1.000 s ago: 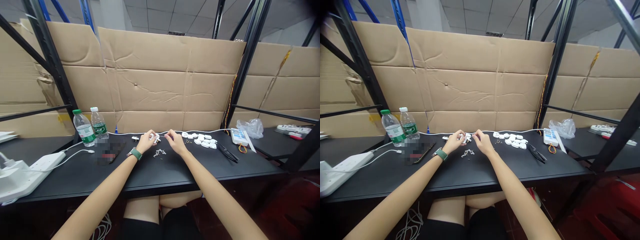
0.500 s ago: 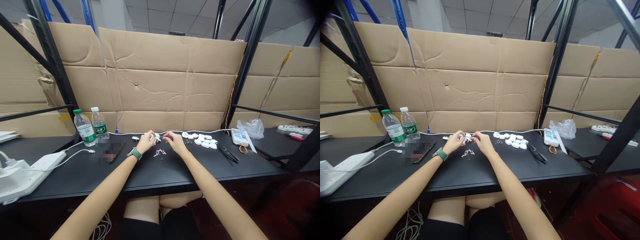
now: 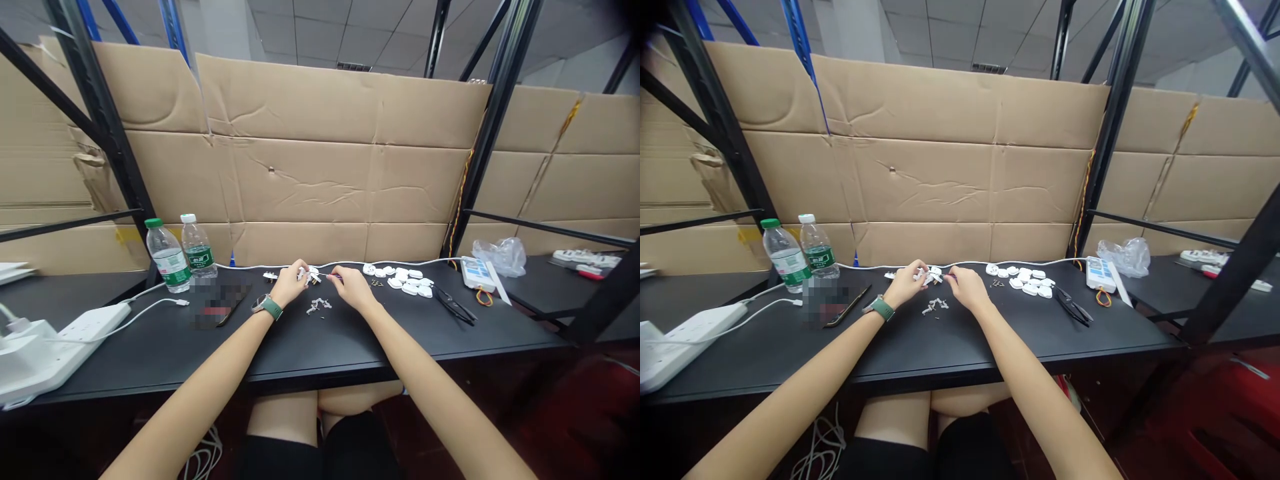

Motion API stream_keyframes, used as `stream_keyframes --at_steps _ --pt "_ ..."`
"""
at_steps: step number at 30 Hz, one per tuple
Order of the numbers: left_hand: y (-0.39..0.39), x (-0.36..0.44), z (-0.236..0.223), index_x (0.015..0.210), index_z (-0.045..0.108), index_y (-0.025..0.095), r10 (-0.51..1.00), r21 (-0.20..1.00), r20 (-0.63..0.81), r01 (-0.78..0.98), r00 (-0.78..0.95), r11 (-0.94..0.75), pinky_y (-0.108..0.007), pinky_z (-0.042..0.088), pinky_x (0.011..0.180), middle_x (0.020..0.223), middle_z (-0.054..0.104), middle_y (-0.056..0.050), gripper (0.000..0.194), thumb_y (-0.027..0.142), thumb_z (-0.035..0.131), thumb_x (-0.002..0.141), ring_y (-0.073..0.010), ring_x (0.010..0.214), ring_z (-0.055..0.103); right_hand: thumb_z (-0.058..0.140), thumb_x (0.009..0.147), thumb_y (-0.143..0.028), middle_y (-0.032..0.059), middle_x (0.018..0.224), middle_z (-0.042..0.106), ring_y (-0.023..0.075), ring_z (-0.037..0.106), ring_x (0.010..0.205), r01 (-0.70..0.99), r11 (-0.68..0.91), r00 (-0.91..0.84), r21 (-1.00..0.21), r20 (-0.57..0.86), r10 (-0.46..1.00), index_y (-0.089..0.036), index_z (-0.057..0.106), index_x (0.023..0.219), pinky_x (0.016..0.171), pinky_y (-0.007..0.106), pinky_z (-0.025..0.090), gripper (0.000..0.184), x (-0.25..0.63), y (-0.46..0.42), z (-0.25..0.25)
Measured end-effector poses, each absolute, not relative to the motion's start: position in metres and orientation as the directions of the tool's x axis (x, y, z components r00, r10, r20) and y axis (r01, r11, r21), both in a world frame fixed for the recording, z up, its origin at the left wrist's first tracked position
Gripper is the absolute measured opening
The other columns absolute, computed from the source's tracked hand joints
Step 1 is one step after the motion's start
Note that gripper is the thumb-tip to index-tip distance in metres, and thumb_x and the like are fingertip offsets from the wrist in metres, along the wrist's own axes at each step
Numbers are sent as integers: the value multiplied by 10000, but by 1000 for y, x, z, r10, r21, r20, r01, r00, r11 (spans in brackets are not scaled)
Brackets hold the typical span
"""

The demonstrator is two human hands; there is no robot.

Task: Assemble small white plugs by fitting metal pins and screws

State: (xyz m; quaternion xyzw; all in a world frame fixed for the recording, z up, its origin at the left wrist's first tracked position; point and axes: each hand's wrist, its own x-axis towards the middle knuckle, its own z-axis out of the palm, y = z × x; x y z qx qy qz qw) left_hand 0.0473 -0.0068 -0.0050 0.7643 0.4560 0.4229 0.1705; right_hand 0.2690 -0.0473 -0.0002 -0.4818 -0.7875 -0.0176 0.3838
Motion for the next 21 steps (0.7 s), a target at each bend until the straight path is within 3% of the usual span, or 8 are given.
stream_keyframes --at_steps 6,10,14,21 --pt "-11 47 -1 1013 603 226 823 560 503 626 264 -543 -260 514 623 759 695 -8 116 236 530 923 -188 651 713 438 1075 -425 86 744 701 230 663 708 898 381 -217 -218 534 817 -214 640 849 638 287 350 370 261 -53 2" --pt "-11 47 0 1035 618 228 811 487 509 681 288 -547 -265 502 667 723 678 2 144 219 526 924 -193 675 693 529 1038 -411 62 766 706 227 659 695 870 407 -217 -278 525 823 -218 614 979 633 281 346 219 260 -57 2" --pt "-10 46 0 1043 622 232 806 454 516 706 289 -544 -272 482 684 735 677 -4 153 208 519 932 -200 689 687 563 1010 -277 58 832 726 229 680 748 838 461 -257 -291 535 805 -215 585 1070 652 277 356 89 260 -58 2" --pt "-13 46 3 1046 642 233 769 323 521 750 369 -578 -284 458 716 702 666 -12 183 165 537 912 -224 712 665 534 1034 -329 87 830 736 243 685 768 860 436 -239 -265 544 804 -214 648 1012 668 286 361 164 261 -55 2"
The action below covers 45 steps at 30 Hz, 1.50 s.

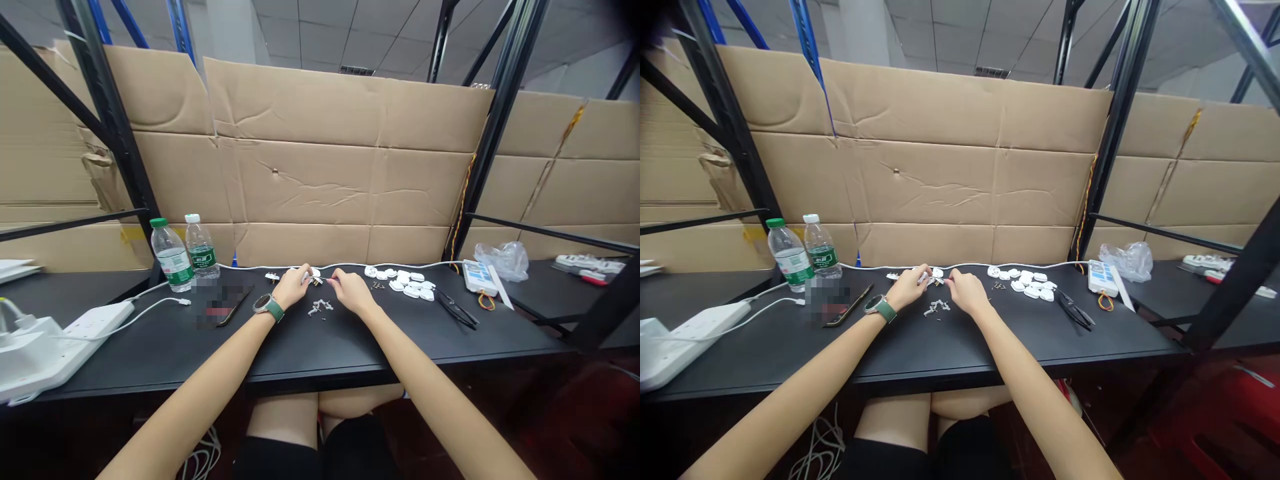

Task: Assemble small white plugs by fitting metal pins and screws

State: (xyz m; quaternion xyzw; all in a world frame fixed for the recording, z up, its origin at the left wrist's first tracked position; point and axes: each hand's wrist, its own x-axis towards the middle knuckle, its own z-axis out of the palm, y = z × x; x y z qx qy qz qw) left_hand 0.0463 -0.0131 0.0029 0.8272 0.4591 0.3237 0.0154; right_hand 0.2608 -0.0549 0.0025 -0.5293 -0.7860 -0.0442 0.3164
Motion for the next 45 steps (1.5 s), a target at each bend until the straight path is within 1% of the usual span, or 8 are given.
stream_keyframes --at_steps 12,16,20,24,30,38,42,45 --pt "-16 48 5 1063 626 234 766 302 513 753 388 -584 -278 451 705 749 686 -23 215 141 539 890 -226 746 674 432 1074 -392 73 716 692 209 639 668 873 409 -235 -265 507 829 -212 638 768 641 289 328 410 261 -52 0" --pt "-17 49 6 1113 606 224 788 334 485 752 379 -568 -284 471 746 763 702 -25 234 135 525 912 -220 769 692 462 1061 -403 52 735 684 198 629 679 867 401 -226 -296 484 846 -207 636 892 620 279 301 312 261 -56 1" --pt "-13 45 7 1220 574 202 792 333 515 775 327 -537 -295 485 779 858 737 -50 299 151 538 927 -226 827 705 563 1011 -297 46 864 715 191 640 747 822 467 -268 -327 501 823 -194 584 1105 658 261 338 141 261 -57 2" --pt "-9 42 6 1194 637 188 794 292 514 805 323 -517 -308 496 832 955 758 -79 283 161 573 919 -240 911 711 515 1039 -263 88 970 733 203 668 868 841 470 -283 -268 522 805 -190 617 1025 725 267 364 126 259 -55 2" --pt "-10 46 4 1190 696 173 801 255 485 819 352 -514 -318 504 887 949 771 -86 297 141 576 920 -248 941 719 435 1072 -317 122 868 736 228 678 799 873 435 -290 -220 483 826 -180 660 924 704 281 364 302 257 -56 1" --pt "-9 46 5 1200 712 173 788 249 500 812 359 -528 -326 519 915 1024 785 -92 303 165 578 929 -248 961 731 442 1027 -261 21 686 649 159 578 657 629 501 -218 -595 483 848 -187 696 805 696 255 379 345 259 -40 -10" --pt "-8 46 5 1197 709 179 784 250 512 812 352 -528 -323 524 911 1062 785 -93 306 156 574 924 -250 992 731 489 993 -354 -36 532 463 120 431 484 398 339 -144 -853 307 941 -181 658 780 543 240 338 322 256 -36 -13" --pt "-9 47 8 1187 708 192 769 255 539 803 344 -538 -313 528 900 1069 785 -79 296 162 572 926 -244 992 733 508 977 -482 -105 490 283 75 213 384 95 144 -183 -985 125 975 -193 598 832 419 217 207 336 255 -38 -13"
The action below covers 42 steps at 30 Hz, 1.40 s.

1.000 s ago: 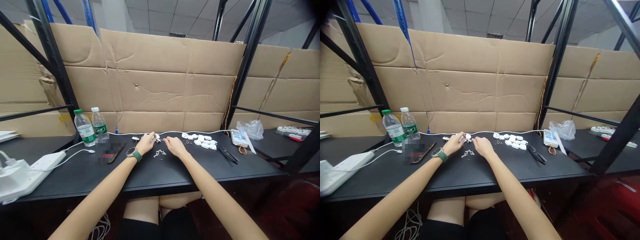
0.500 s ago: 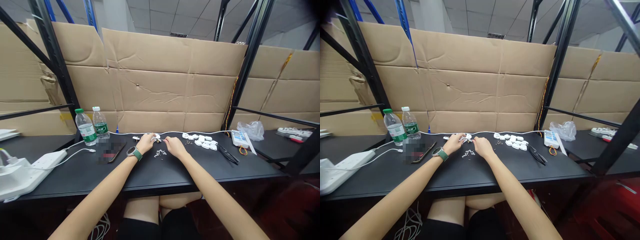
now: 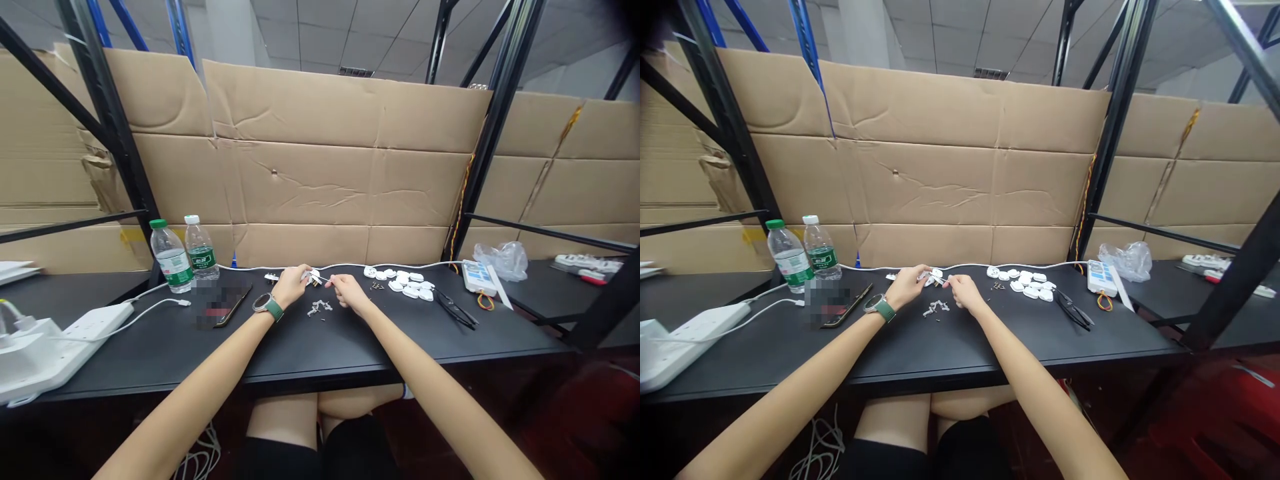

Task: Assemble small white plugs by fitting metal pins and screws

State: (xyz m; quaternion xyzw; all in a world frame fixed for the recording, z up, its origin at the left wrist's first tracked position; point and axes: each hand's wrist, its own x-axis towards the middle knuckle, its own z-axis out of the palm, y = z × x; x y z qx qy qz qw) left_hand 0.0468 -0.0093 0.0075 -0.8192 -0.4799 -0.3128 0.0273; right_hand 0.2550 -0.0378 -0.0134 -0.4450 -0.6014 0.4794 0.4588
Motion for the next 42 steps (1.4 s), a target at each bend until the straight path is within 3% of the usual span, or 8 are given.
stream_keyframes --at_steps 2,5,8,12,15,17,29,42 --pt "-10 48 8 1185 706 197 762 259 552 799 338 -542 -306 530 896 1056 786 -75 289 167 566 934 -235 976 736 532 961 -517 -124 508 239 57 135 393 -41 78 -228 -996 85 970 -193 575 846 396 205 142 346 256 -39 -13" --pt "-10 50 5 1213 693 191 763 249 545 803 346 -542 -315 528 915 1073 781 -82 302 169 561 942 -238 995 730 541 948 -536 -131 515 215 54 114 407 -67 46 -246 -997 61 967 -195 559 836 393 200 124 359 258 -40 -13" --pt "-6 51 0 1222 692 171 784 256 528 819 327 -514 -343 527 939 1089 776 -102 309 173 565 941 -254 1013 724 560 933 -478 -112 510 293 78 223 409 106 140 -189 -984 119 975 -214 545 852 417 208 216 276 259 -37 -16" --pt "-2 49 -5 1211 702 168 796 295 527 815 296 -498 -345 521 970 1142 768 -109 304 177 576 934 -252 1051 716 640 848 -277 -43 683 565 143 523 624 428 411 -128 -805 396 909 -227 540 869 629 256 421 113 259 -33 -19" --pt "-2 46 -4 1209 704 166 805 324 524 809 277 -490 -343 517 976 1167 765 -102 303 186 588 931 -256 1081 707 615 861 -212 6 847 664 176 602 806 539 557 -220 -632 533 817 -216 576 888 776 285 443 47 261 -33 -19" --pt "-3 45 -1 1207 708 165 808 339 522 803 272 -490 -340 520 962 1144 773 -95 304 189 586 930 -254 1056 714 583 906 -205 20 844 689 176 622 803 572 584 -266 -576 543 797 -209 608 895 789 280 440 28 262 -34 -18" --pt "-11 47 6 1215 725 174 779 344 516 747 355 -569 -311 532 898 969 794 -70 331 216 558 933 -219 879 736 421 1019 -185 12 696 693 153 628 670 589 499 -281 -636 419 864 -186 710 943 717 237 433 299 265 -35 -17" --pt "-13 43 9 1153 707 212 837 362 455 795 304 -486 -300 521 818 982 774 -73 322 120 508 917 -219 886 728 466 1034 -405 9 722 625 182 569 704 723 361 -129 -590 398 908 -224 593 892 655 255 336 263 261 -40 -14"
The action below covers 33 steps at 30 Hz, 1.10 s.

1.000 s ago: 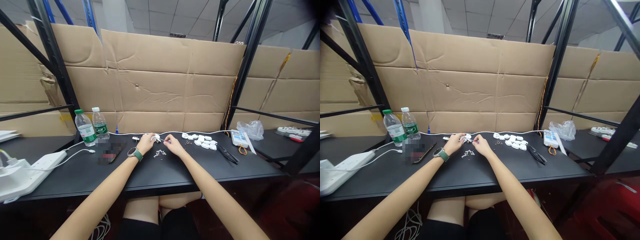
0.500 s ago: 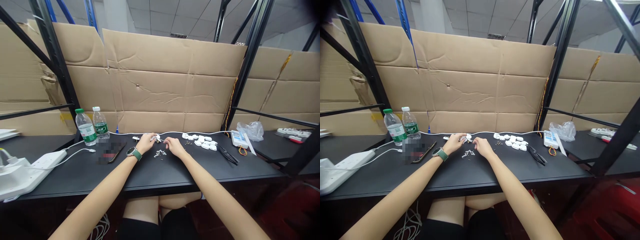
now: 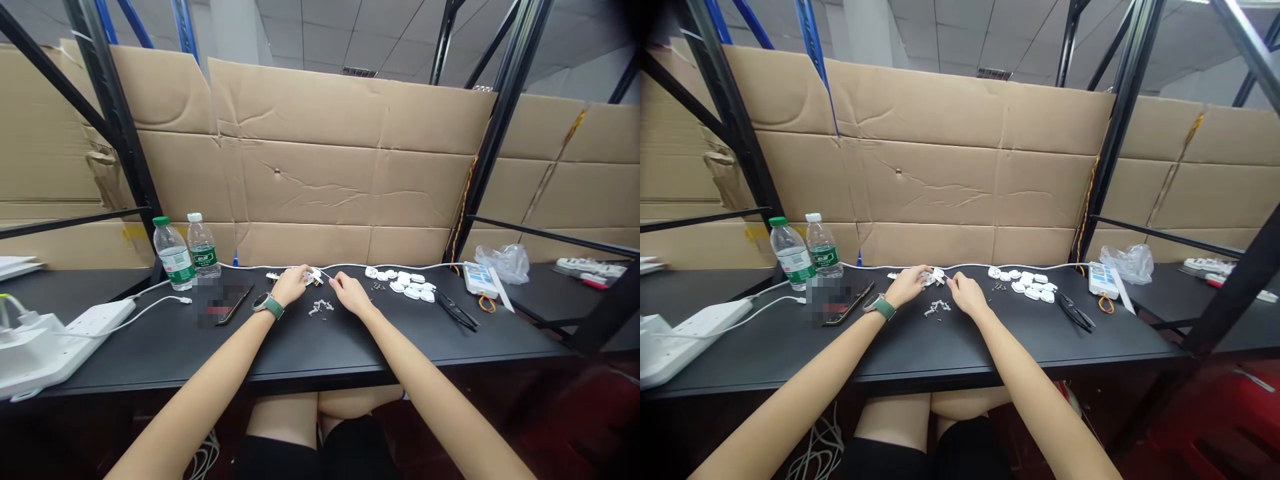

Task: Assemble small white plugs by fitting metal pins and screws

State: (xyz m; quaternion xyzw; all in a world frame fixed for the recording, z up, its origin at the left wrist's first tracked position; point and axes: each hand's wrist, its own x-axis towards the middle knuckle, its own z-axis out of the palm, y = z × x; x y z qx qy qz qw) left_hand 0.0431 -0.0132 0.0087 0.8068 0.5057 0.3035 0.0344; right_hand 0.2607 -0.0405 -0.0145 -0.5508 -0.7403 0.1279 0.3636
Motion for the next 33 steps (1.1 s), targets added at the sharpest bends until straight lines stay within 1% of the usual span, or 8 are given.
stream_keyframes --at_steps 4,8,10,14,23,27,30,33 --pt "-15 42 11 1087 701 214 835 347 430 791 344 -505 -332 519 885 1083 757 -79 300 130 468 918 -235 1011 704 396 1056 -380 0 708 589 182 547 692 724 318 -82 -612 382 921 -233 548 889 640 253 321 270 264 -38 -15" --pt "-16 44 8 1029 692 232 818 331 394 765 419 -552 -344 521 936 1147 743 -65 176 256 604 878 -244 1056 690 399 1047 -342 -8 697 563 178 531 686 721 302 -74 -624 363 929 -232 539 860 643 251 325 258 266 -36 -16" --pt "-15 43 6 1025 690 237 805 307 372 756 463 -577 -345 517 965 1163 735 -60 191 249 654 839 -242 1075 687 406 1042 -332 -9 700 561 176 529 691 718 303 -87 -627 351 932 -230 536 845 649 250 328 258 266 -35 -16" --pt "-11 37 3 1022 702 249 796 245 312 766 518 -594 -362 503 1003 1172 737 -54 199 201 653 835 -245 1110 682 412 1038 -325 -4 711 566 175 520 692 717 312 -104 -623 346 932 -229 546 848 646 253 323 252 266 -36 -17" --pt "-10 27 6 1018 753 269 829 153 306 836 468 -528 -334 523 934 1158 736 -77 200 248 680 833 -255 1046 701 459 1026 -313 0 707 592 168 520 675 718 313 -108 -621 346 932 -223 574 815 639 250 326 256 266 -36 -16" --pt "-10 25 6 1011 768 245 844 50 312 879 437 -474 -337 536 909 1216 671 -104 205 265 685 824 -256 984 711 466 1021 -317 4 705 603 172 546 686 721 317 -108 -616 352 930 -223 571 802 647 250 342 261 266 -36 -16" --pt "-12 24 8 1075 753 225 867 -17 310 914 390 -405 -349 544 869 1268 623 -126 262 259 682 826 -279 986 711 480 1013 -310 14 727 625 175 562 708 723 307 -84 -619 362 928 -222 568 797 658 254 349 249 265 -35 -17" --pt "-15 28 9 1171 715 222 851 -29 371 921 371 -388 -387 544 850 1309 598 -141 352 316 693 833 -297 964 706 496 1001 -300 23 757 640 182 570 725 728 269 -30 -630 363 931 -221 581 835 662 259 356 202 265 -33 -17"
